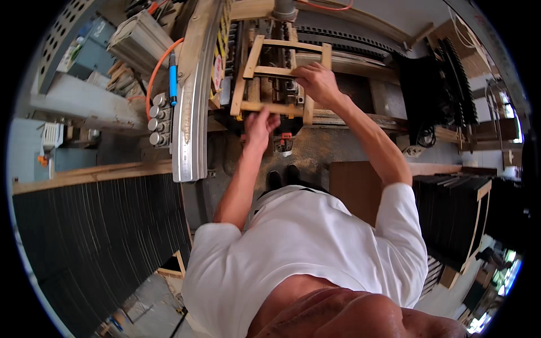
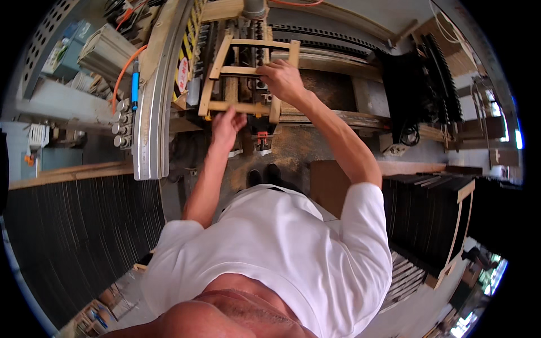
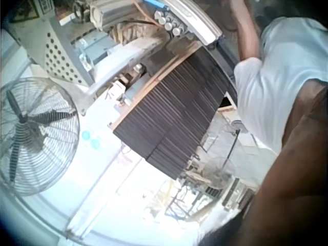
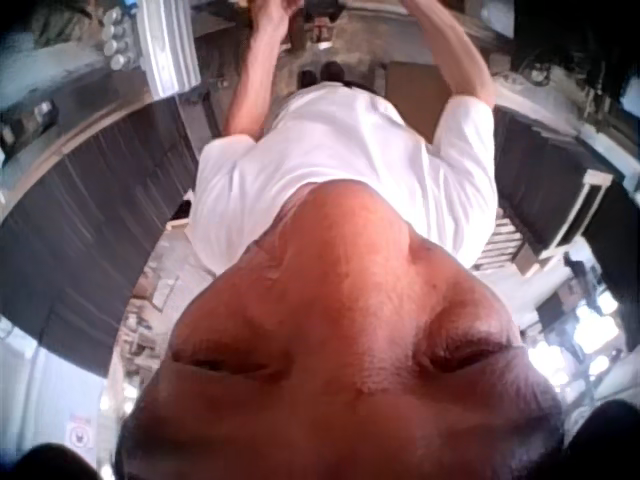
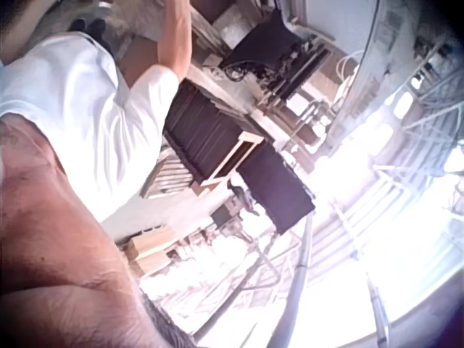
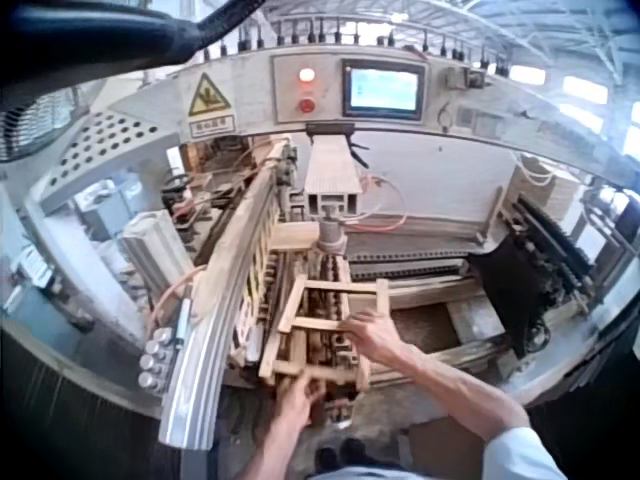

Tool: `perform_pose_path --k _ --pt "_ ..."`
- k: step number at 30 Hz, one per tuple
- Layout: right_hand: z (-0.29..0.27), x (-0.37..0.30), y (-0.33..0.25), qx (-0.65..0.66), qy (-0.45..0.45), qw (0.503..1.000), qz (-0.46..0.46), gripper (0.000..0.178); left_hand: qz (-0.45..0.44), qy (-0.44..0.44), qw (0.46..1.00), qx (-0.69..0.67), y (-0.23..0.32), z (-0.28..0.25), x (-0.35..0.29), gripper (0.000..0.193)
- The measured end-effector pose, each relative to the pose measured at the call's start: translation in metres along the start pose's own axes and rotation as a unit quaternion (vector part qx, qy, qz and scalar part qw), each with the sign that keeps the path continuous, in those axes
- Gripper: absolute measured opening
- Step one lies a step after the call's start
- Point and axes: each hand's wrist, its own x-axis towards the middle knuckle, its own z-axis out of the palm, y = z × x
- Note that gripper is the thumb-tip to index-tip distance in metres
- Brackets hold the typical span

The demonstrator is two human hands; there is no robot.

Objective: The person assembles a small wooden stool by attaching four legs to a square frame. They repeatedly pick up the frame, position each leg, and secure it using a machine in a workshop setting.

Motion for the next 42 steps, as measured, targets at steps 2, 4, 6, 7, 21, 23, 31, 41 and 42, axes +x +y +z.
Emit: perform_pose_path --k 2,4,6,7,21,23,31,41,42 --pt "0.039 0.025 0.013 0.01 -0.012 0.999 -0.03 0.02 -0.008 0.01 0.999 0.036 -0.009 -0.015 -0.05 0.021" --pt "0.07 0.044 0.013 0.016 -0.031 0.998 -0.05 0.025 -0.029 0.047 0.997 0.046 -0.019 -0.034 -0.094 0.023" --pt "0.096 0.057 0.023 0.007 -0.042 0.997 -0.071 0.026 -0.015 0.08 0.996 0.044 -0.022 -0.042 -0.131 0.022" --pt "0.106 0.06 0.028 0.001 -0.05 0.996 -0.08 0.027 -0.013 0.1 0.994 0.041 -0.02 -0.04 -0.148 0.021" --pt "0.129 0.131 0.1 -0.092 -0.081 0.988 -0.094 0.034 0.033 0.33 0.942 -0.056 -0.086 -0.066 -0.197 0.019" --pt "0.131 0.132 0.101 -0.086 -0.08 0.987 -0.108 0.033 0.039 0.36 0.93 -0.054 -0.095 -0.071 -0.196 0.022" --pt "0.124 0.133 0.096 -0.104 -0.1 0.985 -0.098 0.03 0.035 0.421 0.905 -0.04 -0.111 -0.089 -0.194 0.026" --pt "0.124 0.132 0.098 -0.085 -0.109 0.986 -0.097 0.031 0.035 0.476 0.878 -0.04 -0.129 -0.107 -0.218 0.028" --pt "0.125 0.132 0.097 -0.083 -0.11 0.986 -0.096 0.031 0.033 0.48 0.875 -0.042 -0.131 -0.108 -0.222 0.028"
